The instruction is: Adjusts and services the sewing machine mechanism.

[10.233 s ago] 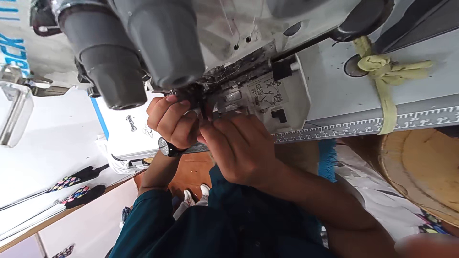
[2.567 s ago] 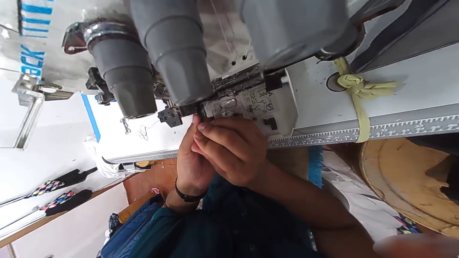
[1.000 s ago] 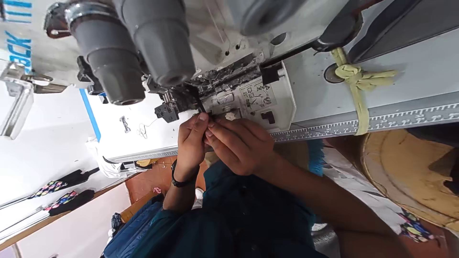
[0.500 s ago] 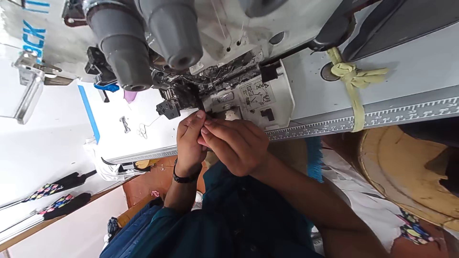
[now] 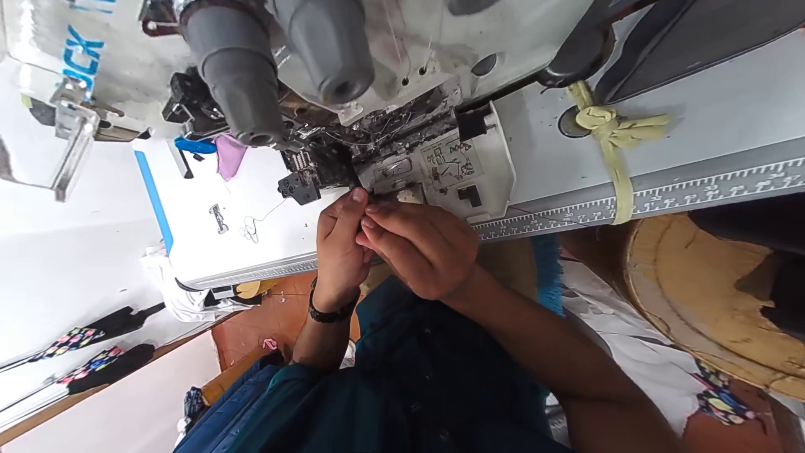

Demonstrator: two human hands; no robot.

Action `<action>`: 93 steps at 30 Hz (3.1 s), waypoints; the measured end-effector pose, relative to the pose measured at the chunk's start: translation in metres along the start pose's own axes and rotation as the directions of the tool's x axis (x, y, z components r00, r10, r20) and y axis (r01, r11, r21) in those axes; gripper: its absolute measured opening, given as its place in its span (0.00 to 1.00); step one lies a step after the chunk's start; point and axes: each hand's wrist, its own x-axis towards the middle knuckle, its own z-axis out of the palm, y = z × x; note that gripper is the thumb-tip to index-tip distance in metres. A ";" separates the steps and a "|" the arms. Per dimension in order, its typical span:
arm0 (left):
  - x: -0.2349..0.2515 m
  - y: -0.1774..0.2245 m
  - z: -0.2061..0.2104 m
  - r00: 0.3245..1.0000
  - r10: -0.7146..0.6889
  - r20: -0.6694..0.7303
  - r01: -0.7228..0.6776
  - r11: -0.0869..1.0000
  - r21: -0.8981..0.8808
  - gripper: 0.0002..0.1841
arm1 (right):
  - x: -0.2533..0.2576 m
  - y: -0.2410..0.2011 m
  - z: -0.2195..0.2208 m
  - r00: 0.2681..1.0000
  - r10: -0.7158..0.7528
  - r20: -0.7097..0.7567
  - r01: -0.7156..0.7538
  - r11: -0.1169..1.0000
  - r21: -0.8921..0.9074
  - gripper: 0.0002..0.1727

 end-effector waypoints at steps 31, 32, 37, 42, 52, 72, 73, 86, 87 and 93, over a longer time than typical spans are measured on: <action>0.014 0.012 0.007 0.986 0.163 0.037 -0.132 0.628 0.767 0.26 | -0.012 -0.013 0.002 0.986 0.156 -0.060 -0.163 0.975 -0.148 0.04; 0.014 0.013 0.004 0.993 0.108 0.055 -0.114 0.685 0.720 0.26 | -0.004 -0.016 -0.001 0.981 0.191 -0.030 -0.193 0.969 -0.152 0.06; 0.014 0.016 -0.008 0.980 -0.099 0.174 0.014 0.900 0.436 0.25 | 0.012 -0.024 -0.007 0.985 0.162 0.066 -0.138 0.951 -0.277 0.04; 0.008 0.007 -0.022 0.982 -0.115 0.149 0.065 0.949 0.307 0.23 | -0.005 -0.029 0.009 0.997 0.056 0.057 -0.034 0.946 -0.323 0.05; 0.009 -0.004 -0.038 0.956 0.031 0.292 -0.100 0.969 0.224 0.20 | 0.000 -0.030 0.002 0.989 0.140 0.036 -0.121 0.939 -0.322 0.06; 0.010 0.002 -0.022 0.977 -0.037 0.210 -0.012 0.974 0.227 0.19 | 0.013 -0.008 -0.019 0.988 0.154 -0.007 -0.150 0.950 -0.272 0.07; 0.011 0.004 -0.018 0.977 -0.054 0.207 0.003 0.971 0.239 0.20 | 0.015 -0.006 -0.021 0.987 0.158 -0.016 -0.156 0.951 -0.266 0.07; 0.008 -0.001 -0.011 0.985 0.020 0.173 -0.056 0.977 0.206 0.17 | 0.025 0.003 -0.023 0.979 0.199 -0.036 -0.202 0.968 -0.148 0.05; 0.009 0.000 -0.010 0.987 0.012 0.162 -0.044 0.980 0.195 0.18 | 0.024 0.002 -0.021 0.979 0.197 -0.051 -0.202 0.969 -0.143 0.05; 0.005 0.003 -0.008 0.993 -0.028 0.112 0.015 0.993 0.120 0.21 | 0.007 -0.013 -0.013 0.984 0.177 -0.002 -0.174 0.969 -0.176 0.09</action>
